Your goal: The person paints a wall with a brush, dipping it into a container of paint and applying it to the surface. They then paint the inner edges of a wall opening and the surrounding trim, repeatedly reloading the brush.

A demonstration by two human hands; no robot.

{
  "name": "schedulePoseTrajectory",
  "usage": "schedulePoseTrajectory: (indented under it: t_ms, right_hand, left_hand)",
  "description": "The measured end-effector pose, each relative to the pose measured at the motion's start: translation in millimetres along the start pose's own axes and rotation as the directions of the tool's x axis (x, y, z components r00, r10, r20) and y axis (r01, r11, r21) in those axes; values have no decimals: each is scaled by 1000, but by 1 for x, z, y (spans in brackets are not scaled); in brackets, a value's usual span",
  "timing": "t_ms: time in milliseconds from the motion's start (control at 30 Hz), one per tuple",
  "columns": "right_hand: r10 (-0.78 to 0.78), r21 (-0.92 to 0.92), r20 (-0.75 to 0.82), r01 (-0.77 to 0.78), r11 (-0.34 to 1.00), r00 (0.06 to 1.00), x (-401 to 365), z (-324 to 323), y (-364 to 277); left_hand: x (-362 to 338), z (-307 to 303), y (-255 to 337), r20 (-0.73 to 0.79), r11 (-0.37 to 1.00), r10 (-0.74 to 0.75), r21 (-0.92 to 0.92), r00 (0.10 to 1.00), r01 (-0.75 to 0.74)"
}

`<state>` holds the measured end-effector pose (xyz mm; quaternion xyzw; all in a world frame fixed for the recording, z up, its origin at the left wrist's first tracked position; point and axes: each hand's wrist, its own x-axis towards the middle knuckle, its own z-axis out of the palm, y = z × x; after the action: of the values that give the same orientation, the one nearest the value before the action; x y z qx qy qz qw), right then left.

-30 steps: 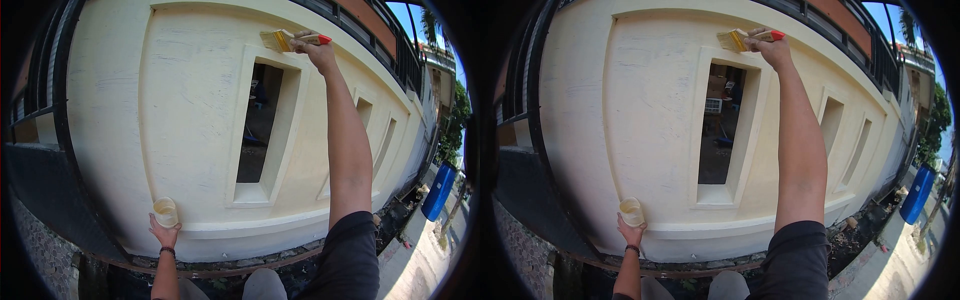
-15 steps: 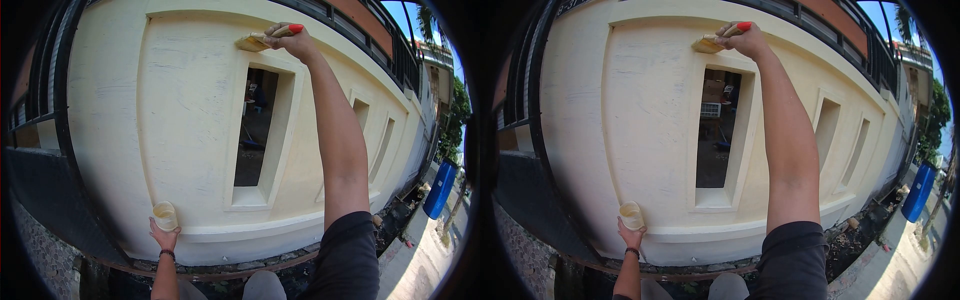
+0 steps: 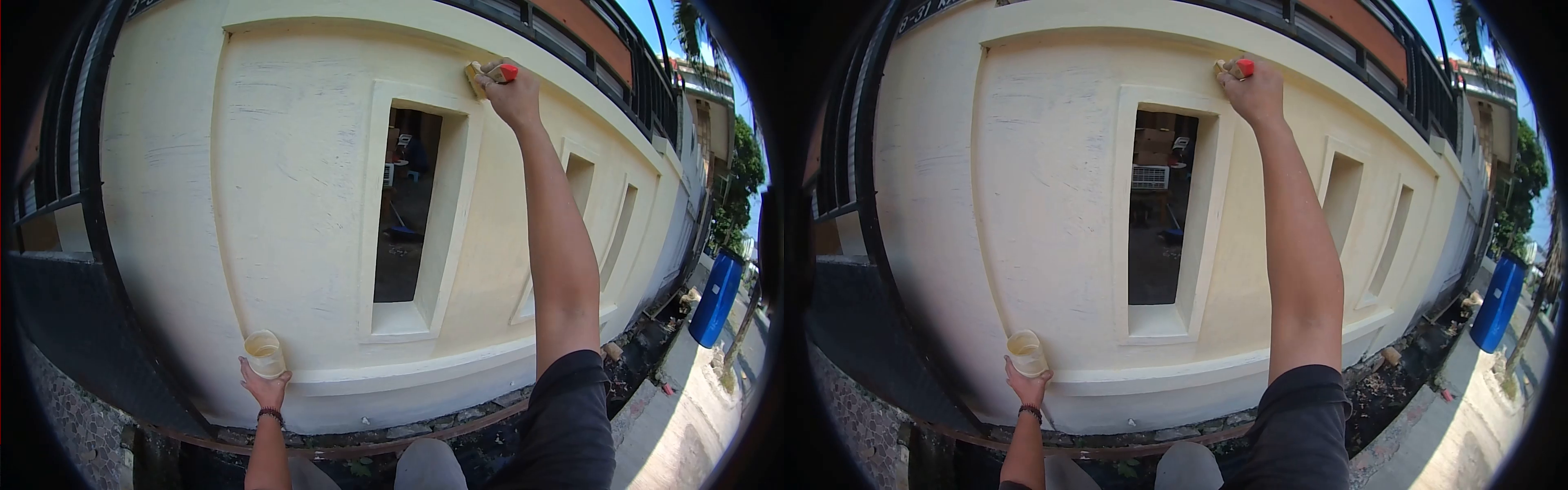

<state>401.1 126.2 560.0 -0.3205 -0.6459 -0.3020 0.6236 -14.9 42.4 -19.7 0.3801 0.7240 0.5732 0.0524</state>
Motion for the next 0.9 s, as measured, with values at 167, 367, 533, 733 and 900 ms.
schedulePoseTrajectory:
  t_ms: [167, 367, 533, 733, 900]
  right_hand:
    - [84, 414, 21, -85, 906, 996, -2, 16, -44]
    - [441, 698, 55, -351, 624, 896, -15, -14, 41]
    - [492, 437, -227, -364, 823, 840, -27, -50, 75]
    - [562, 629, -293, -287, 722, 773, -70, -68, 54]
    - [758, 947, 83, -287, 142, 647, -237, -86, -13]
  left_hand:
    - [1, 2, -2, -4, 1000, -4, 28, 1000, 4]
    - [1, 2, -2, 0, 1000, -3, -2, 1000, 3]
    - [1, 2, 0, 1, 1000, 6, -21, 1000, -6]
    - [2, 1, -5, -5, 1000, 20, 14, 1000, -20]
    - [1, 4, -6, -51, 997, 47, -51, 998, -50]
